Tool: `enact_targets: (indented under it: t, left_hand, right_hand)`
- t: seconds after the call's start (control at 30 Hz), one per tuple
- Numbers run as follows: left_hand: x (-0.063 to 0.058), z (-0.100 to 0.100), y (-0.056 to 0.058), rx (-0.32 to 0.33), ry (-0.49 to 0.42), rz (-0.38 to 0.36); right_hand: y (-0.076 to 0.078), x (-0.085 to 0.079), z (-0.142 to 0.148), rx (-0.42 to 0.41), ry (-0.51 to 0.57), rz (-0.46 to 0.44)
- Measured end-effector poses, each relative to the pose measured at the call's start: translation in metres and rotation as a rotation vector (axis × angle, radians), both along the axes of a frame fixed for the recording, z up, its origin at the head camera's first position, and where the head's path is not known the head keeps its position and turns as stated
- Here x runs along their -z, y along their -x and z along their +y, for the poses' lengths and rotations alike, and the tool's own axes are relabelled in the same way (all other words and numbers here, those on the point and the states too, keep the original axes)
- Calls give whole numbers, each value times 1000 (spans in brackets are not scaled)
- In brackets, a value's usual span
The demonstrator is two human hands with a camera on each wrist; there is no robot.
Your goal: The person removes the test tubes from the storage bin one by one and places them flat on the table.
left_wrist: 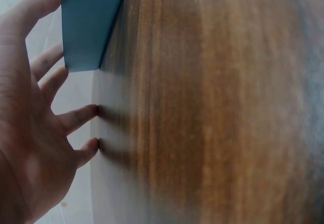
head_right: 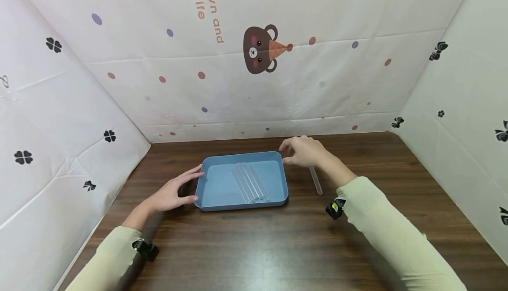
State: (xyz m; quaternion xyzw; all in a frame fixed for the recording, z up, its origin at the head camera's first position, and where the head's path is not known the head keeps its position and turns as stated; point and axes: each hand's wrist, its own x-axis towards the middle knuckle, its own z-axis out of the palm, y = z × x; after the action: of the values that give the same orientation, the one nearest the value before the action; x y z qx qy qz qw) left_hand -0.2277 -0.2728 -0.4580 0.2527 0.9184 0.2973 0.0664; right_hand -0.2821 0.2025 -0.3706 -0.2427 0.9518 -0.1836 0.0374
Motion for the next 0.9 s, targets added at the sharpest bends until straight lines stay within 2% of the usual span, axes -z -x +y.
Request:
enact_targets:
  t: [0.2,0.67,0.9]
  left_hand:
    - [2,-1,0,6,1,15]
    - [1,0,0,-3,-3,-2]
    - [3,-1,0,-5,-3,-5]
  right_hand:
    - [2,2,-12,-31,-15,15]
    - [6,2,-41,-62,-48,-13]
    - [3,-1,-57,-80,-64,-22]
